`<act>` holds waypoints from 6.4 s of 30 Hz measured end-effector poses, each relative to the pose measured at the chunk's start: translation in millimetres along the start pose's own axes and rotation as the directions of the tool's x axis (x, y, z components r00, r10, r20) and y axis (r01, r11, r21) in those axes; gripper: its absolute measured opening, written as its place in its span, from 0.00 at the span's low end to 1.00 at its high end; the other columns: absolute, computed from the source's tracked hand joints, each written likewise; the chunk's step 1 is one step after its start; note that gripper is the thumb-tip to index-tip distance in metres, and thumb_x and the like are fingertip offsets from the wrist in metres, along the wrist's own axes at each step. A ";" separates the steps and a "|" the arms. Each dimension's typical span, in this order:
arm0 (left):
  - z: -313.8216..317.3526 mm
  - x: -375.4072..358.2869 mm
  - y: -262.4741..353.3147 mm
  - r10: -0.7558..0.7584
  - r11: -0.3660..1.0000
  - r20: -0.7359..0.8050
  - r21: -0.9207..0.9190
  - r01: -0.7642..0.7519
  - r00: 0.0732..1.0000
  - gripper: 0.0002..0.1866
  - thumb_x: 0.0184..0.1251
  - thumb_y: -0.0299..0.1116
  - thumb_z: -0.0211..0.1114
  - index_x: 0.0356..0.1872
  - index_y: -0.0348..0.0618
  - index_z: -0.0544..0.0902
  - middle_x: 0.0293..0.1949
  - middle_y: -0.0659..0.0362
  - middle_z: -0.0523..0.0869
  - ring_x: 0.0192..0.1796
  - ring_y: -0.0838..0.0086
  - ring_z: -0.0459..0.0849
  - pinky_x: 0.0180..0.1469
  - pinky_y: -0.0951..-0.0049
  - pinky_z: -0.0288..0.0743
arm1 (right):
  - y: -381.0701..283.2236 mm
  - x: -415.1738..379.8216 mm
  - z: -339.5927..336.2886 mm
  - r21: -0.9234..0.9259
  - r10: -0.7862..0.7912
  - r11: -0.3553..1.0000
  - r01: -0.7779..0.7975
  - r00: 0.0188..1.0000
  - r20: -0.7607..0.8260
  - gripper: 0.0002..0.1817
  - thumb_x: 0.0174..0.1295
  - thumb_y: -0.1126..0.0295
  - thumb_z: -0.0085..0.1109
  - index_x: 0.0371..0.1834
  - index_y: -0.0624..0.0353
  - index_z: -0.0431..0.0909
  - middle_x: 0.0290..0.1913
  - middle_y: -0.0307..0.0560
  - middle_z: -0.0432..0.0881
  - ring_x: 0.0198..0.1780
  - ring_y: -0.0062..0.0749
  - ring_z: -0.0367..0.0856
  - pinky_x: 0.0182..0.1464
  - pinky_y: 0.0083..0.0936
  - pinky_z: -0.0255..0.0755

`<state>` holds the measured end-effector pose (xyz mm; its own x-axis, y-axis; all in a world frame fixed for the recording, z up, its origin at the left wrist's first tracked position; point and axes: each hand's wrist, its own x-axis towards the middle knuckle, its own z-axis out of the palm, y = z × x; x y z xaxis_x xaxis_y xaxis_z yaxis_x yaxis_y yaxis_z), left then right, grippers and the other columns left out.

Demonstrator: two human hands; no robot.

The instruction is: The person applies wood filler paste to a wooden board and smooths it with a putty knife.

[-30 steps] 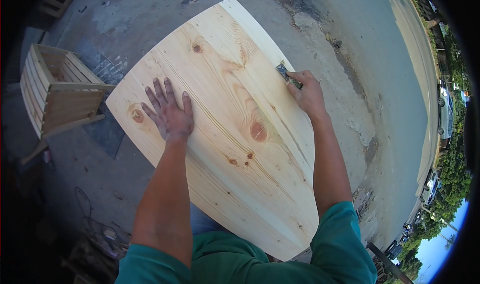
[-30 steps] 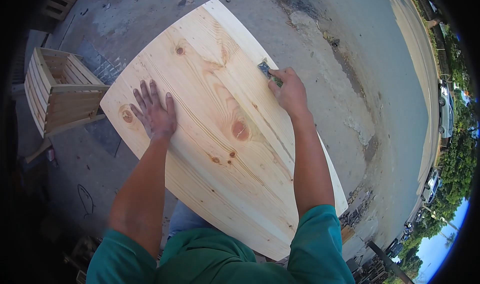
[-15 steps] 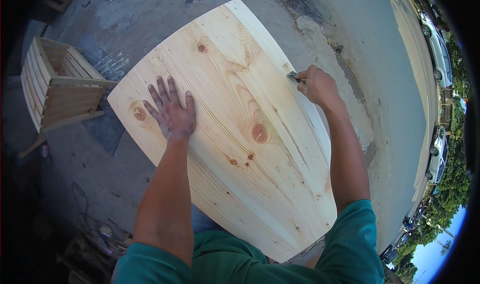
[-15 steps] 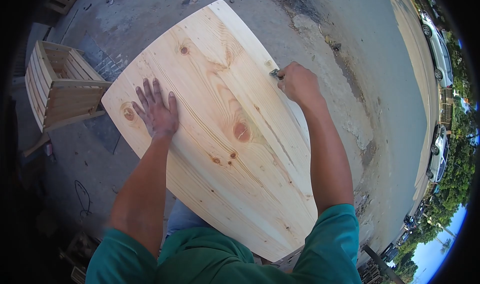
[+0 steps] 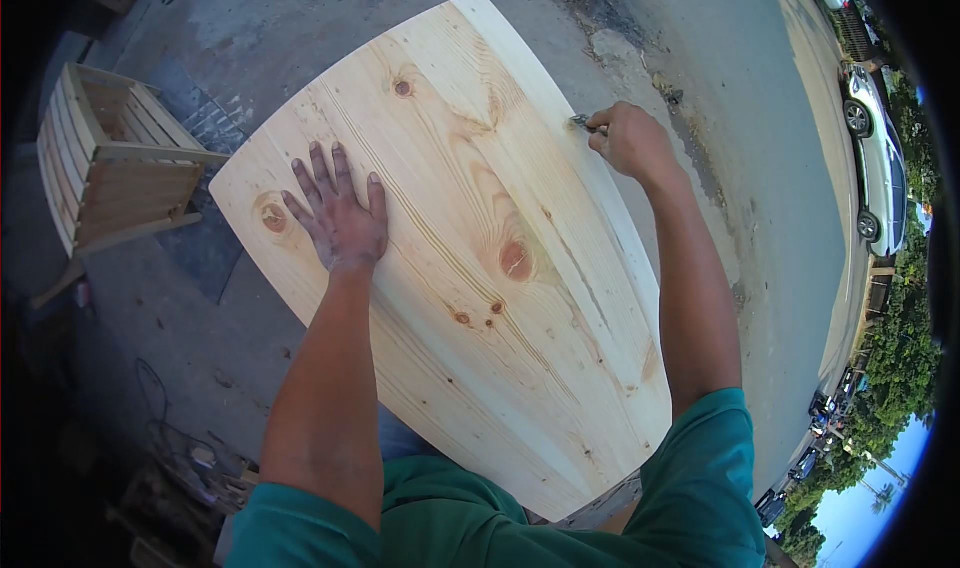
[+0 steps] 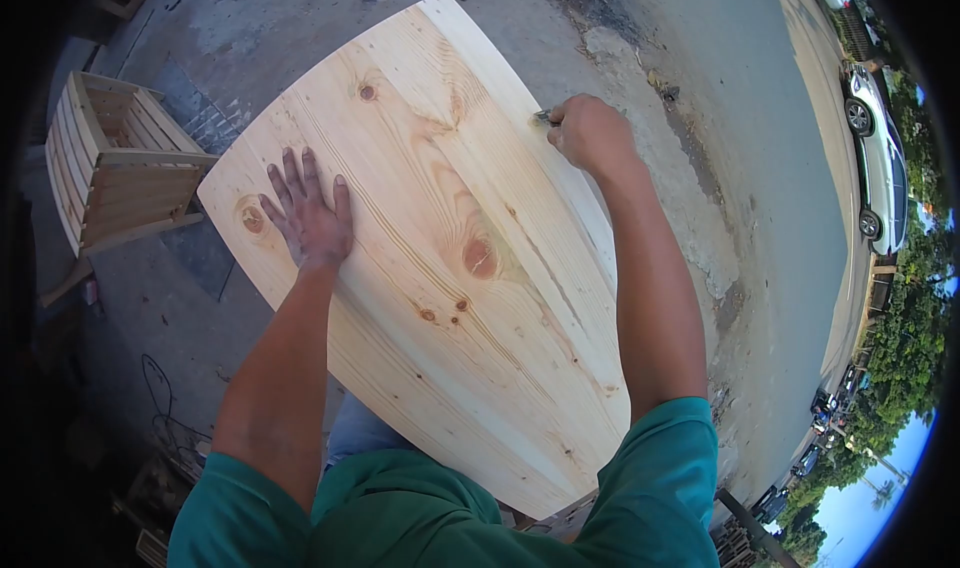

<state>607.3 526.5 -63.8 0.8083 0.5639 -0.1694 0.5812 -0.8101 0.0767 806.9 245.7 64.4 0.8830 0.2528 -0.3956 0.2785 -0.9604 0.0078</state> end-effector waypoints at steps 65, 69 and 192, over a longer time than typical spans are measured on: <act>13.5 0.5 -4.6 0.035 0.999 -0.120 -0.021 -0.038 0.992 0.37 0.78 0.58 0.43 0.83 0.56 0.54 0.85 0.59 0.47 0.86 0.58 0.36 0.83 0.42 0.25 | -4.1 -27.9 -10.7 -0.027 -0.017 0.999 0.024 0.965 0.261 0.18 0.58 0.68 0.71 0.54 0.57 0.88 0.51 0.55 0.86 0.54 0.49 0.84 0.59 0.41 0.76; 11.2 0.3 -3.4 0.038 0.999 -0.113 -0.014 -0.040 0.993 0.37 0.78 0.58 0.44 0.83 0.55 0.54 0.85 0.59 0.47 0.86 0.58 0.37 0.83 0.42 0.25 | -15.6 -10.6 0.7 0.045 -0.045 0.998 0.040 0.992 0.116 0.19 0.57 0.69 0.72 0.53 0.57 0.88 0.52 0.55 0.86 0.54 0.48 0.85 0.59 0.41 0.76; -35.1 101.4 -110.9 0.824 0.564 0.203 -0.210 -0.799 0.528 0.35 0.77 0.57 0.43 0.83 0.63 0.56 0.85 0.70 0.47 0.86 0.69 0.38 0.83 0.36 0.24 | -220.9 37.6 -11.1 0.157 0.030 0.986 -0.048 0.993 0.113 0.20 0.62 0.62 0.65 0.57 0.54 0.87 0.45 0.52 0.81 0.44 0.49 0.86 0.49 0.43 0.79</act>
<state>628.2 679.2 -54.9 0.8870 -0.4026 -0.2262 -0.2983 -0.8735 0.3849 782.8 468.7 58.0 0.8426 0.2088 -0.4964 0.1731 -0.9779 -0.1175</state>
